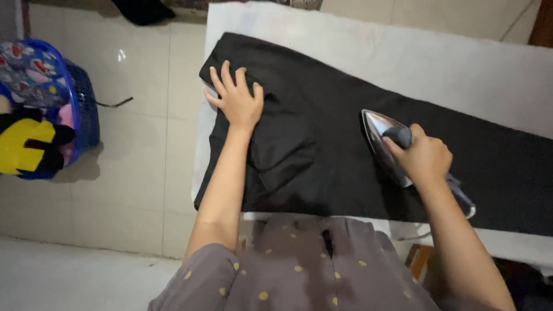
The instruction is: Ironing a pair of black pants on an ironing board.
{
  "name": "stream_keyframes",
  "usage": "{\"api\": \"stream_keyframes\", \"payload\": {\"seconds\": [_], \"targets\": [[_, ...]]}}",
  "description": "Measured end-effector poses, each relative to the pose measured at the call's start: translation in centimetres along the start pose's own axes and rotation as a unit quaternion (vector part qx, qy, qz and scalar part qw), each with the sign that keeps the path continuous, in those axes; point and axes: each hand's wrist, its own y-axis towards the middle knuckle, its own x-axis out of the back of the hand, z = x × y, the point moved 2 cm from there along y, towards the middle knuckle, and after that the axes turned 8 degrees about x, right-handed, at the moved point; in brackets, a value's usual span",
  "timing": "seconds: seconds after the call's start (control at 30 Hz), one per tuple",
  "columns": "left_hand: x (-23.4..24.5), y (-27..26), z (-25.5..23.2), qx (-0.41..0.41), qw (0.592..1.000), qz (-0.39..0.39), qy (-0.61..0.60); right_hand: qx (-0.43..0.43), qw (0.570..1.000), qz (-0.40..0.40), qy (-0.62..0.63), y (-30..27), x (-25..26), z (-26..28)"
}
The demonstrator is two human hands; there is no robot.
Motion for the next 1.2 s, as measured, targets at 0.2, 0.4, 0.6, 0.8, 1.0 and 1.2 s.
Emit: {"api": "stream_keyframes", "payload": {"seconds": [0.2, 0.4, 0.6, 0.8, 1.0, 1.2], "targets": [[-5.1, 2.5, -8.0, -0.26, 0.963, -0.074, 0.007, 0.166, 0.984, -0.055, 0.011, 0.3, -3.0, 2.1], [-6.5, 8.6, -7.4, -0.269, 0.946, 0.161, 0.08, 0.063, 0.996, -0.056, 0.004, 1.9, -0.4, -1.7], [-4.6, 8.9, -6.4, -0.218, 0.955, 0.198, -0.048, 0.12, 0.991, -0.057, 0.011, 3.6, -0.7, -1.0], [-2.4, 8.5, -6.7, -0.191, 0.963, 0.182, -0.056, 0.15, 0.98, -0.115, 0.068, 11.7, -0.7, 4.1], [-3.4, 7.6, -5.8, -0.195, 0.975, 0.106, -0.031, 0.051, 0.996, -0.06, 0.052, 8.8, 0.4, -2.3], [-5.5, 5.5, -5.6, -0.187, 0.981, 0.038, 0.044, -0.082, 0.995, -0.048, 0.016, 7.5, -0.5, -9.9]]}}
